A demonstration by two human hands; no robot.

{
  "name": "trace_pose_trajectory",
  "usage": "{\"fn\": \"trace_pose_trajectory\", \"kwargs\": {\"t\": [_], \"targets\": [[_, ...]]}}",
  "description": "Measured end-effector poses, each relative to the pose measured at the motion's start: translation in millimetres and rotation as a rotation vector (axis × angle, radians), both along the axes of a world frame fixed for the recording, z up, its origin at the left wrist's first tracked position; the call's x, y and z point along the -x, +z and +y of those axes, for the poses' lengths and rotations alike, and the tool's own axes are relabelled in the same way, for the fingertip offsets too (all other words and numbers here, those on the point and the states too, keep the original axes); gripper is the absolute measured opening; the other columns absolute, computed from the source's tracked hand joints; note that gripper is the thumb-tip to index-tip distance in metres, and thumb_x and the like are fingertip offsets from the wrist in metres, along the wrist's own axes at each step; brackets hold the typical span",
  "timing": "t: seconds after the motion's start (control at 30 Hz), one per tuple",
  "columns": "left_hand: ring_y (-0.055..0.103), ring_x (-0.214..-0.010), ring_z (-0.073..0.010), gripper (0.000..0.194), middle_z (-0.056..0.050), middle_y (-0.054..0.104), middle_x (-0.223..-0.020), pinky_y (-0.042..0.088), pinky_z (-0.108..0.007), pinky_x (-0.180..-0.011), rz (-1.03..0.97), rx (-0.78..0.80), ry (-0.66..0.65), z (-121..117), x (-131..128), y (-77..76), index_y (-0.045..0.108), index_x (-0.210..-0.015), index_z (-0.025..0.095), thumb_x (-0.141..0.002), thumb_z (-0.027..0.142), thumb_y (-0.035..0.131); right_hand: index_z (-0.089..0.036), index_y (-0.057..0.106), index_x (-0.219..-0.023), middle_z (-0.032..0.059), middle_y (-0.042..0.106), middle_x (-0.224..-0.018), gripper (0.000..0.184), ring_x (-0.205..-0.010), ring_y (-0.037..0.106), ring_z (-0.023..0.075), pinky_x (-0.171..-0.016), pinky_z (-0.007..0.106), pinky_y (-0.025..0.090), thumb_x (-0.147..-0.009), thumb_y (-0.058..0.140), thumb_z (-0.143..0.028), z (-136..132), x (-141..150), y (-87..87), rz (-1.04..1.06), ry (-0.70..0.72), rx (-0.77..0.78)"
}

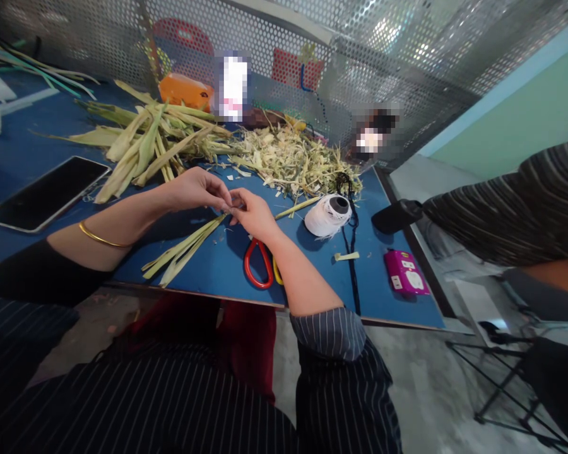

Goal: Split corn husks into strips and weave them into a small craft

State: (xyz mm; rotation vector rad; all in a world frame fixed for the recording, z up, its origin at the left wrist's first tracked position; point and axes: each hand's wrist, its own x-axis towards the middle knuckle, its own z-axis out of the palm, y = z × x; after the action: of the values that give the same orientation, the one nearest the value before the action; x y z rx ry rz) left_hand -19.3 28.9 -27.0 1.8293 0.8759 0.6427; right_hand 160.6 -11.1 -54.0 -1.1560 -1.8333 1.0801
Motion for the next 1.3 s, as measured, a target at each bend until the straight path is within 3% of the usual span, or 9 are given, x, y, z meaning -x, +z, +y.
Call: {"fn": "trace_pose_trajectory", "kwargs": {"t": [0.17,0.3,0.5,0.73,0.87,1.1,1.3], "targets": [[0.060,-0.055,-0.0120,0.016,-0.006,0.069,-0.063,0.043,-0.020,-0.048,0.008,0.047,0.008,-0.9,-0.6,-0.2,0.076,-0.073,0.014,-0.059,0.022,0.077,-0.019,0.058,-0.093,-0.0005,0.069,-0.080,0.017,-0.055,0.061,0.0095,-0.057,0.024,0.049,-0.077,0.061,-0.022,-0.2,-0.3,0.1,-0.008,-0.005,-0.009],[0.062,-0.058,-0.0137,0.018,-0.005,0.069,-0.063,0.045,-0.021,-0.051,0.016,0.020,0.039,-1.1,0.2,-0.4,0.076,-0.073,0.013,-0.058,0.024,0.077,-0.018,0.057,-0.095,-0.0012,0.066,-0.076,0.020,-0.054,0.062,0.0094,-0.056,0.023,0.048,-0.076,0.061,-0.023,-0.2,-0.7,-0.2,0.013,-0.026,-0.009],[0.066,-0.068,-0.0178,0.020,-0.003,0.072,-0.067,0.045,-0.024,-0.060,0.174,-0.305,0.152,-5.8,-0.8,0.3,0.077,-0.078,0.016,-0.065,0.026,0.067,-0.018,0.055,-0.101,-0.0039,0.063,-0.075,0.029,-0.052,0.061,0.0080,-0.056,0.023,0.050,-0.072,0.056,-0.014,2.2,-2.2,-5.8,0.069,-0.099,0.011],[0.066,-0.077,-0.0204,0.020,-0.004,0.074,-0.078,0.039,-0.027,-0.064,0.380,-0.673,0.289,-16.7,-9.3,-7.5,0.075,-0.080,0.020,-0.073,0.027,0.058,-0.019,0.054,-0.100,-0.0040,0.063,-0.073,0.029,-0.054,0.061,0.0091,-0.055,0.023,0.051,-0.071,0.056,-0.015,0.4,0.4,-4.8,0.069,-0.079,-0.028],[0.065,-0.076,-0.0204,0.020,-0.004,0.073,-0.078,0.036,-0.028,-0.063,0.437,-0.747,0.326,-18.2,-11.3,-14.7,0.074,-0.084,0.023,-0.076,0.031,0.058,-0.018,0.055,-0.101,-0.0028,0.065,-0.075,0.028,-0.054,0.061,0.0090,-0.056,0.023,0.051,-0.073,0.058,-0.020,0.6,0.1,-3.8,0.100,-0.083,0.013],[0.064,-0.088,-0.0202,0.019,-0.005,0.072,-0.092,0.040,-0.029,-0.071,0.327,-0.887,0.265,-18.1,-10.8,-17.0,0.073,-0.084,0.021,-0.081,0.026,0.055,-0.017,0.062,-0.091,-0.0011,0.067,-0.074,0.017,-0.054,0.060,0.0077,-0.055,0.021,0.048,-0.075,0.057,-0.024,2.5,-2.8,-4.6,0.200,-0.068,0.101],[0.063,-0.088,-0.0201,0.018,-0.007,0.071,-0.091,0.042,-0.029,-0.074,0.268,-0.849,0.274,-21.6,-13.2,-14.2,0.073,-0.084,0.019,-0.080,0.024,0.056,-0.017,0.065,-0.081,-0.0040,0.062,-0.059,0.015,-0.055,0.057,0.0095,-0.059,0.022,0.048,-0.069,0.065,-0.026,2.3,-3.6,-4.4,0.176,-0.138,0.065]]}}
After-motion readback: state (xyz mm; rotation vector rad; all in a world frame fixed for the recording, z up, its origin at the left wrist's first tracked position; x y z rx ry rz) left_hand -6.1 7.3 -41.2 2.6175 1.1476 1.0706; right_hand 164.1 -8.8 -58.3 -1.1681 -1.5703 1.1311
